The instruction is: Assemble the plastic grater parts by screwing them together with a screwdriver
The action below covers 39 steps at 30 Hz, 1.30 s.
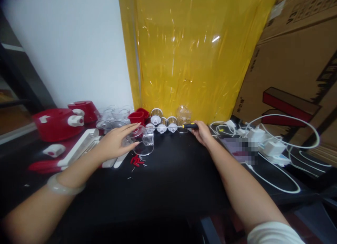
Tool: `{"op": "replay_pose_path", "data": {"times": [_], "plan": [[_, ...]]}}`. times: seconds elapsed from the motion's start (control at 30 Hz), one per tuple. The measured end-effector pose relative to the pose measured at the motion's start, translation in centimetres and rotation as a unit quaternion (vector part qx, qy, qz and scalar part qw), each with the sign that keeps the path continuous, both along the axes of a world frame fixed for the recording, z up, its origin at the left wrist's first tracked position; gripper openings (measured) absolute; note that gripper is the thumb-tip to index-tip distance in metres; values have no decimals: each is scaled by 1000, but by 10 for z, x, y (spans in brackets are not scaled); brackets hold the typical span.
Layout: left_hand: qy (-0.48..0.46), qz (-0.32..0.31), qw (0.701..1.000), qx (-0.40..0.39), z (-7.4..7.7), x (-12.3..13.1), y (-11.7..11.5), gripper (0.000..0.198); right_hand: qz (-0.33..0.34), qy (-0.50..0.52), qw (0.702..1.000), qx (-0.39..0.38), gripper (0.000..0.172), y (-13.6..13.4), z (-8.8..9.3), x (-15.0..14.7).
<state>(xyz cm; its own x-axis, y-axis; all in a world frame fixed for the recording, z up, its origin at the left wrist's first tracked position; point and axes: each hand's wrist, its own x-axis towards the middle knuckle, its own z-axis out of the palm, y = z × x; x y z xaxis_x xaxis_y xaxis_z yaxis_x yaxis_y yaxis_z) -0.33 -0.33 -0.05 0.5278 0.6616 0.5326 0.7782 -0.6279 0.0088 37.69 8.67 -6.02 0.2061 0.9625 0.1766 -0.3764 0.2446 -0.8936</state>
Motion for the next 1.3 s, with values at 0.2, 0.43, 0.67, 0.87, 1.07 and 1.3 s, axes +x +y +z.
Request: {"op": "replay_pose_path", "data": {"times": [0.2, 0.43, 0.67, 0.87, 1.07, 1.3], "plan": [[0, -3, 1000, 4, 1, 0, 0, 67, 4, -6, 1000, -11, 25, -1, -1, -1], [-10, -22, 1000, -3, 1, -1, 1, 66, 1, -116, 993, 6, 48, -6, -3, 0], [-16, -23, 1000, -8, 1, -2, 2, 67, 24, -55, 998, 11, 40, -5, -2, -4], [-23, -26, 999, -8, 2, -4, 1, 65, 36, -20, 999, -19, 26, -3, -1, -3], [-7, -7, 1000, 2, 3, -7, 4, 62, 13, -61, 998, -23, 37, -3, -5, -4], [29, 31, 999, -9, 9, -8, 1, 61, 34, -92, 995, 2, 40, -7, -5, -8]]}}
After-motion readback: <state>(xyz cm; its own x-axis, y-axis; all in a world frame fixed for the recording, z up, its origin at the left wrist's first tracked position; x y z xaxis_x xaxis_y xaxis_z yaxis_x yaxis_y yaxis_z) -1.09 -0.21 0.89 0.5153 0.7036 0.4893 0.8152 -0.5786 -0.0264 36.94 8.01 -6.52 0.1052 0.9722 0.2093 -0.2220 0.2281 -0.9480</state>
